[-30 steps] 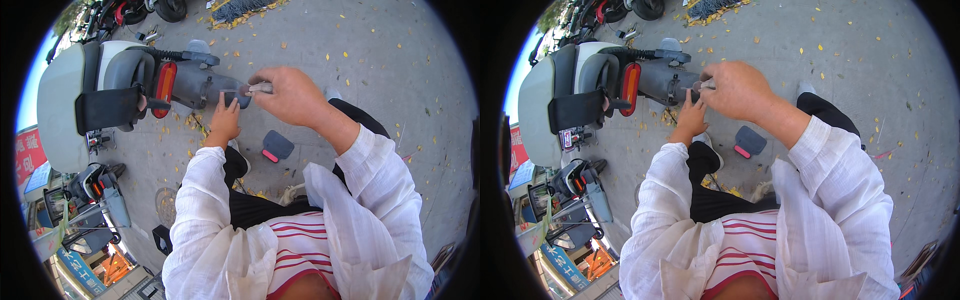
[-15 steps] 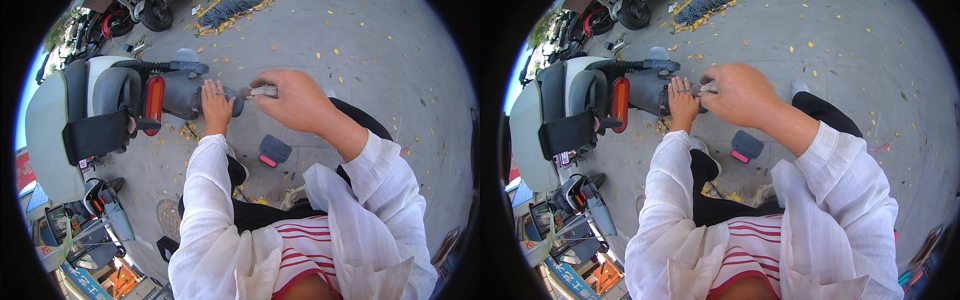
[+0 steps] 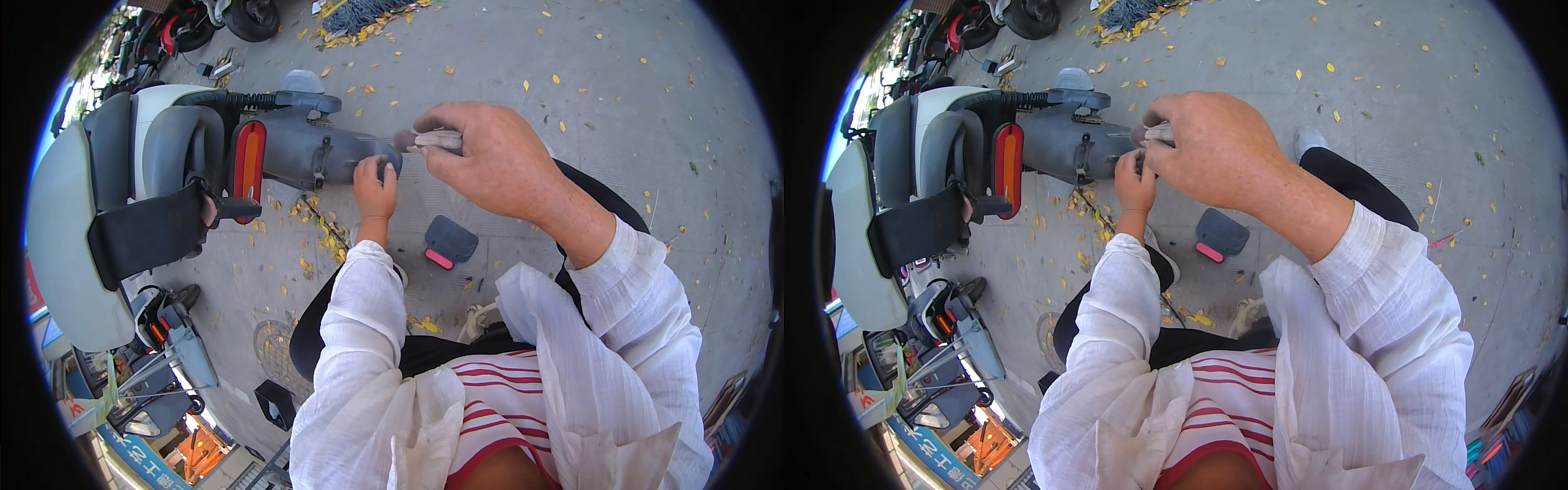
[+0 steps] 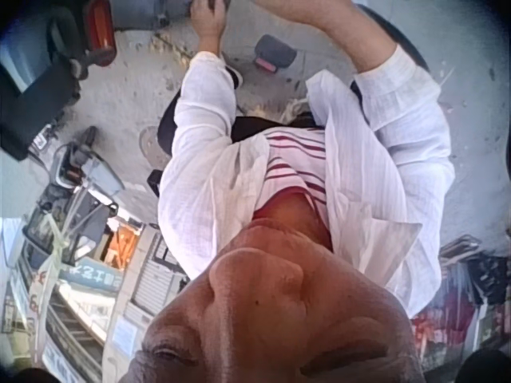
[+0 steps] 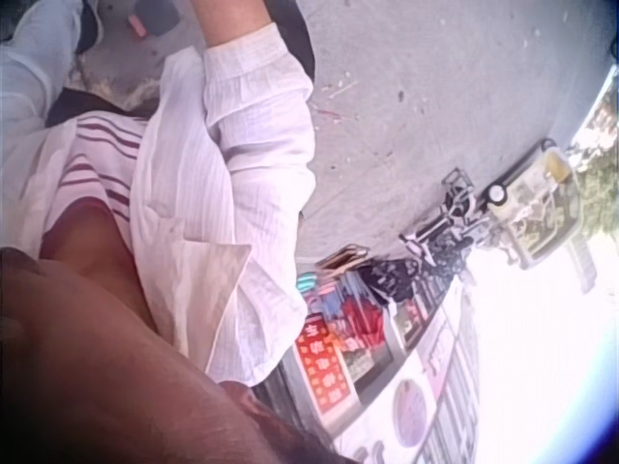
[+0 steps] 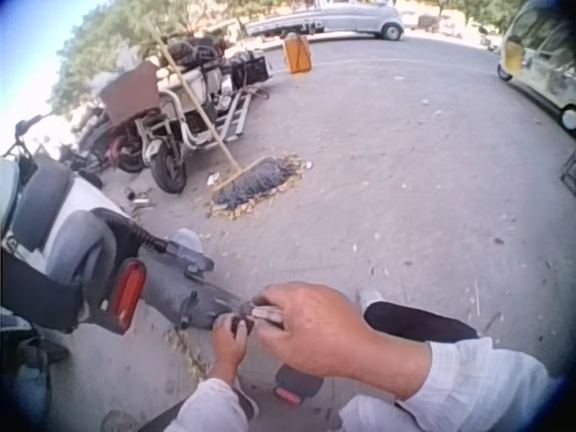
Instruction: The person uses a screwdriver to remove screws from the rear reflector and license plate holder of a scooter. They detach the reflector and plate holder, place them on the ground, then reattach them and tighten the screws.
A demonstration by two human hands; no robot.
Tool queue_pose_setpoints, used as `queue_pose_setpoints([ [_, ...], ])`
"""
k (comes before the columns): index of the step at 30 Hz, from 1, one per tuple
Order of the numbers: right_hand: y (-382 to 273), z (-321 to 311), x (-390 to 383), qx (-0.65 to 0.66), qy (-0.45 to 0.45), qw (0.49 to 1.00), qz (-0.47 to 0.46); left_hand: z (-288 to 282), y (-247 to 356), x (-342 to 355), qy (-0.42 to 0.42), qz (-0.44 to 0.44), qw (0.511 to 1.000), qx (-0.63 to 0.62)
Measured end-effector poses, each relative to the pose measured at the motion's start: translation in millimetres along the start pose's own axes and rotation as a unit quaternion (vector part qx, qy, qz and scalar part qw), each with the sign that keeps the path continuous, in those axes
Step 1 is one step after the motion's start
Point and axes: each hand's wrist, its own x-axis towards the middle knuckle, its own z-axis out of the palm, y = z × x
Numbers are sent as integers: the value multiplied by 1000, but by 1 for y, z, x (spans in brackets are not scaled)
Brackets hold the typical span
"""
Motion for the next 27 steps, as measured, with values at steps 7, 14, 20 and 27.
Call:
queue_pose_setpoints([
  [7,-3,3,-5,-5,5,1000,-15,-25,-49,-9,173,-243,868,-397],
  [14,0,47,-2,18,-10,997,-71,-66,-52,1,146,-609,691,-361],
  [20,-3,111,-8,62,-27,994,-88,-157,35,18,45,-558,651,-513],
  [27,-3,146,-10,125,-16,989,-82,-137,80,-4,-53,-460,676,-574],
])
